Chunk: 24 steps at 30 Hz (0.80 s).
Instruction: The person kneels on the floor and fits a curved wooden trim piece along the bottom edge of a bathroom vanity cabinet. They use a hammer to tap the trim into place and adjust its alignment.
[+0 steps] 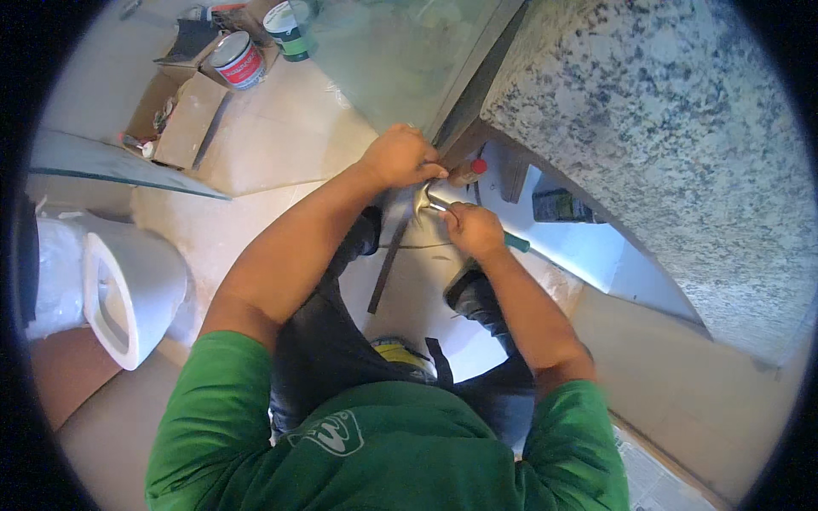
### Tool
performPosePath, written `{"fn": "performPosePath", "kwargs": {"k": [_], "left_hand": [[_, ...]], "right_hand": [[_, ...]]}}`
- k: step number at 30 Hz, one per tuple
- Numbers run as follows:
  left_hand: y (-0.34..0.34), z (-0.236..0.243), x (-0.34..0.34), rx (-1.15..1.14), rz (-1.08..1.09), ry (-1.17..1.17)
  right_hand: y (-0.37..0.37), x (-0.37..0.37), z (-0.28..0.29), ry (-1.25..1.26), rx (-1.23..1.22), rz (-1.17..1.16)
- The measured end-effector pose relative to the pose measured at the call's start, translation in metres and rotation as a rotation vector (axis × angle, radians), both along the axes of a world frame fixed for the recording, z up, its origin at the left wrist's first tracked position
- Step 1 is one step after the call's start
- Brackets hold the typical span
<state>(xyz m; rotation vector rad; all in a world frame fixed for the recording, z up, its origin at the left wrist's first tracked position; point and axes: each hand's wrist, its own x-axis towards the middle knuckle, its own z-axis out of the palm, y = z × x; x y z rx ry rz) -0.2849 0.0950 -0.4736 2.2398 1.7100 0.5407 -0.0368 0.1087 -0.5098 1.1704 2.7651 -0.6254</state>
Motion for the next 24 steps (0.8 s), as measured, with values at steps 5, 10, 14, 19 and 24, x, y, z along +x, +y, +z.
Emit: {"fn": "performPosePath", "kwargs": {"k": [5,10,14,19,24], "left_hand": [[0.003,0.011,-0.002,0.074,-0.043,-0.079],[0.006,0.025,-0.004,0.147,-0.047,-0.059],[0.008,0.037,-0.006,0.181,-0.063,-0.127],[0.008,0.059,-0.013,0.251,-0.109,-0.254],[0.008,0.059,-0.011,0.311,-0.118,-0.284]], "right_hand": [[-0.016,0.002,0.003,0.115,0.010,0.024],[-0.004,-0.002,0.016,0.160,0.000,-0.064],[-0.009,-0.001,0.035,0.041,-0.039,0.000],[-0.021,0.004,0.057,0.027,0.013,0.128],[-0.009,-0.004,0.048,0.058,0.150,0.025]]}}
